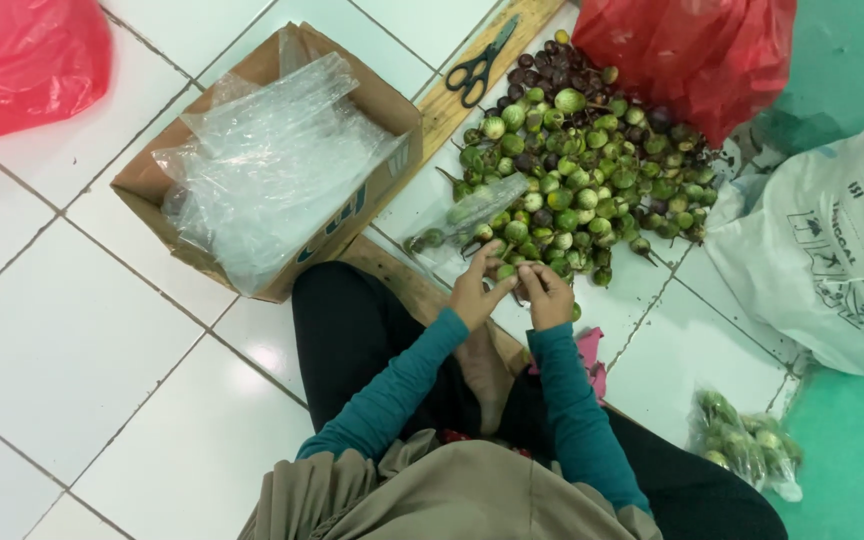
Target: Packaging small eggplants into plastic bags by hand
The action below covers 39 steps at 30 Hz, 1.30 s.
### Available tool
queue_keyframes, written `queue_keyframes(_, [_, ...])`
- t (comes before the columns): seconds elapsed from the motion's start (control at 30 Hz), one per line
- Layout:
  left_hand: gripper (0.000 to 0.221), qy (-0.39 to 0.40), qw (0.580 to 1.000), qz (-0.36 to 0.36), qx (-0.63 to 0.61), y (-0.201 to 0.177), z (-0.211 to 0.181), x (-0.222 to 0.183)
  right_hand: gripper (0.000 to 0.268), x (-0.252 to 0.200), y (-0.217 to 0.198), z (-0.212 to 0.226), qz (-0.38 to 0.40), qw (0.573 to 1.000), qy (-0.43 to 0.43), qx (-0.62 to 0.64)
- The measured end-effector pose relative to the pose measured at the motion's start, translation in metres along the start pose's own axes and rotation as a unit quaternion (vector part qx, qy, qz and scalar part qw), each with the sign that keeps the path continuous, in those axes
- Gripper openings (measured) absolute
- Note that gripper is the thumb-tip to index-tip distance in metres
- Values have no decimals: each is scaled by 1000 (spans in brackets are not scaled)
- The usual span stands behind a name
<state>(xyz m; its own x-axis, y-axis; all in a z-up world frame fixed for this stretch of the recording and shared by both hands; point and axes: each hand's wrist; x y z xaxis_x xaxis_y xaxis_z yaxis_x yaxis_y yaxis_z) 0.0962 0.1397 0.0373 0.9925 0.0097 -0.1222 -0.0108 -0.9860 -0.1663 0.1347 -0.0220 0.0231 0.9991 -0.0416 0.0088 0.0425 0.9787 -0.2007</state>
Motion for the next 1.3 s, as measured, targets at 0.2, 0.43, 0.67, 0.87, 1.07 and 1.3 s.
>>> queue_keyframes(0.2, [48,4,996,-83,41,-34,43,24,18,70,14,27,-39,998,28,50])
queue_keyframes(0.43, [35,-15,983,-168,66,-49,108,34,22,138,32,22,68,996,59,-8])
queue_keyframes(0.67, [31,-3,976,-218,18,-67,93,42,20,124,65,13,105,991,1,-88])
queue_keyframes(0.87, [36,40,980,-184,60,-117,7,32,12,28,104,86,187,929,-283,-150])
queue_keyframes(1.07, [57,-24,973,-45,225,-146,-51,23,28,-5,114,83,236,857,-397,-230])
queue_keyframes(1.3, [19,-105,934,54,337,-131,-37,44,19,-29,98,88,237,826,-444,-252])
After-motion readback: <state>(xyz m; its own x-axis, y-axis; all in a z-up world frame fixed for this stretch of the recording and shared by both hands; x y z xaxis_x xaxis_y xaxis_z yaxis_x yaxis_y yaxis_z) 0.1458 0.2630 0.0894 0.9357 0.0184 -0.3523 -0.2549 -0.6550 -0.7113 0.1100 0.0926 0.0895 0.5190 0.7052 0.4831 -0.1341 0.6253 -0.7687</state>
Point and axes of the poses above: each hand's wrist, its own x-axis towards the middle knuckle, its own y-axis out of the palm, z = x × y, and after that the axes turned 7 degrees about x, right-handed
